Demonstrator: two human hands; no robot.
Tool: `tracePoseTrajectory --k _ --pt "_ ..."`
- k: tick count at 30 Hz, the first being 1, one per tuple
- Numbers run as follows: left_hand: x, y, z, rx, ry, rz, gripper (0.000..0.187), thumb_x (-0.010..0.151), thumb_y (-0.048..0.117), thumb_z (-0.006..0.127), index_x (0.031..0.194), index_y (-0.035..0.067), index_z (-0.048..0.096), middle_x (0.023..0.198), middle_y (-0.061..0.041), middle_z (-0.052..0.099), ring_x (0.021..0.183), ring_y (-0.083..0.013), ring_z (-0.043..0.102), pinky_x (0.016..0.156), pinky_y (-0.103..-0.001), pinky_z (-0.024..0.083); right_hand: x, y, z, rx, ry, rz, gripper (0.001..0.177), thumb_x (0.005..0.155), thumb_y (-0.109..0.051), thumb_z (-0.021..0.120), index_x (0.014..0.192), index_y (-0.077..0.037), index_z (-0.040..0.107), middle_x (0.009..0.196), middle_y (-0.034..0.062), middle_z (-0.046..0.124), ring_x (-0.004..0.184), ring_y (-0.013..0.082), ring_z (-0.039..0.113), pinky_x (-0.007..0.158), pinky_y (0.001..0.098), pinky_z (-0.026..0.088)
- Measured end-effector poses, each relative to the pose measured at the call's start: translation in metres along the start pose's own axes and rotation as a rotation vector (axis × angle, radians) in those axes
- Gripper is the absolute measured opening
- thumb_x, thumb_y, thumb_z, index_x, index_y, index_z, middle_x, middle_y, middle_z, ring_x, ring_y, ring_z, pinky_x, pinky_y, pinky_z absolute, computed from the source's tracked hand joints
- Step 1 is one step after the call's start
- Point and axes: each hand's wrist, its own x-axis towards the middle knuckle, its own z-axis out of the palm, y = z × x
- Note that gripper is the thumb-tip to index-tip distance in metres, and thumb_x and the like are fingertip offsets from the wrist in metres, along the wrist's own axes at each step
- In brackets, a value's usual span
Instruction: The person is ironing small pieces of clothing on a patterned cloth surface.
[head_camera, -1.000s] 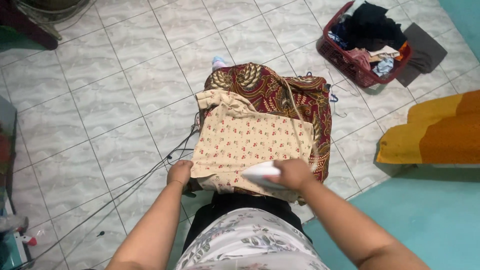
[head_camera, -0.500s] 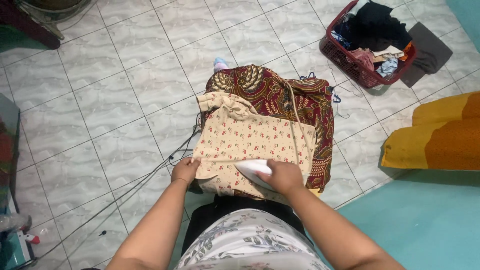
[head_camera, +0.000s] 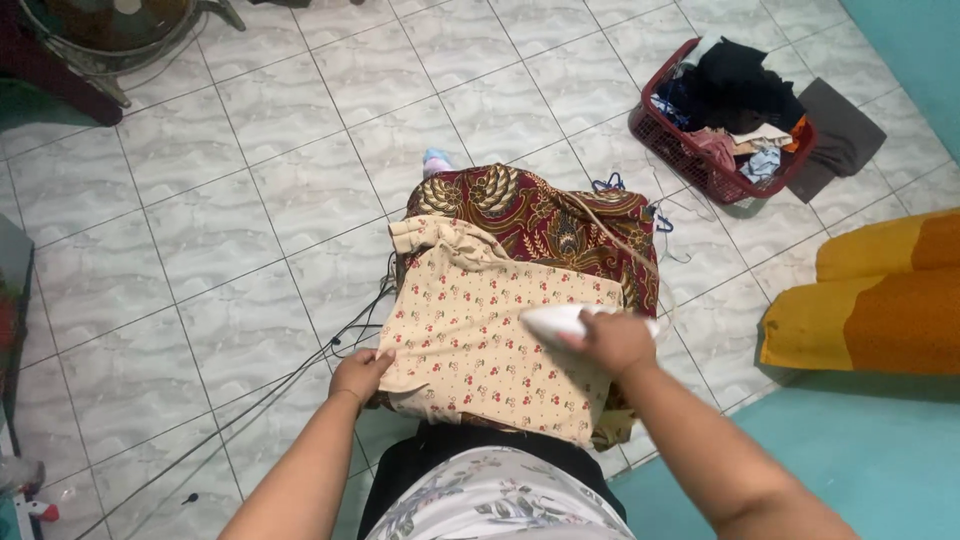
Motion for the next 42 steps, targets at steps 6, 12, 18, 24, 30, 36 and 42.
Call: tracePoseTrajectory --k 6,12,18,24,30,36,42 --pt "-0.034 0.017 -0.015 0.049 -0.034 -0.037 0.084 0.071 0.065 0.081 0.132 0.011 0.061 0.115 -0.008 0.073 0.098 -0.0208 0.071 0.089 -0.035 0.055 0.087 0.020 -0.047 -0.139 -0.077 0.144 0.072 0.092 -0.081 0.041 0.122 -0.020 0.065 0.094 0.0075 0.077 0.082 0.0215 0.075 0.069 0.0400 0.059" --pt "-0.046 -0.021 0.009 0.056 -0.163 -0.081 0.113 0.056 0.052 0.096 0.145 0.005 0.044 0.134 -0.015 0.067 0.120 -0.0276 0.066 0.102 -0.038 0.052 0.120 0.000 -0.061 -0.150 0.159 0.097 0.063 0.092 -0.075 0.047 0.116 -0.022 0.068 0.111 0.0051 0.073 0.118 0.0255 0.062 0.105 0.0593 0.038" --pt "-0.004 -0.104 0.066 -0.151 -0.201 -0.005 0.104 0.056 0.033 0.099 0.142 0.000 0.050 0.136 -0.014 0.066 0.124 -0.0256 0.064 0.106 -0.036 0.049 0.059 -0.012 0.009 0.018 0.312 -0.031 0.057 0.096 -0.051 0.058 0.137 -0.013 0.052 0.137 0.0190 0.051 0.133 0.0360 0.042 0.116 0.0635 0.017" --pt "0.009 -0.137 0.058 -0.009 -0.418 -0.250 0.059 0.069 0.035 0.091 0.118 0.006 0.078 0.119 -0.013 0.079 0.107 -0.0223 0.072 0.096 -0.035 0.053 -0.102 -0.005 0.065 0.273 -0.093 -0.255 0.060 0.075 -0.015 0.065 0.134 -0.020 0.057 0.135 0.0128 0.050 0.136 0.0325 0.038 0.118 0.0534 0.022" --pt "-0.052 -0.097 0.033 -0.365 -0.369 -0.398 0.043 0.083 0.031 0.077 0.118 0.006 0.071 0.108 -0.016 0.075 0.089 -0.0270 0.069 0.082 -0.044 0.054 -0.119 0.013 0.118 0.201 0.096 -0.438 0.029 0.074 -0.028 0.079 0.102 -0.027 0.072 0.137 0.0075 0.056 0.137 0.0355 0.041 0.112 0.0566 0.027" --pt "-0.033 -0.121 0.055 -0.321 -0.292 -0.175 0.038 0.094 0.037 0.064 0.116 0.006 0.065 0.104 -0.010 0.075 0.092 -0.0225 0.069 0.084 -0.038 0.054 -0.119 -0.006 0.064 0.204 -0.136 -0.355 0.038 0.070 -0.036 0.085 0.103 -0.024 0.071 0.137 0.0040 0.054 0.136 0.0301 0.040 0.115 0.0567 0.024" --pt "-0.041 -0.098 -0.003 0.058 -0.275 0.028 0.039 0.082 0.037 0.082 0.107 0.011 0.067 0.106 -0.011 0.075 0.097 -0.0195 0.066 0.089 -0.035 0.054 -0.113 -0.007 0.087 0.039 -0.059 -0.349 0.029 0.075 -0.022 0.078 0.104 -0.027 0.073 0.135 0.0028 0.056 0.134 0.0295 0.043 0.112 0.0569 0.029"
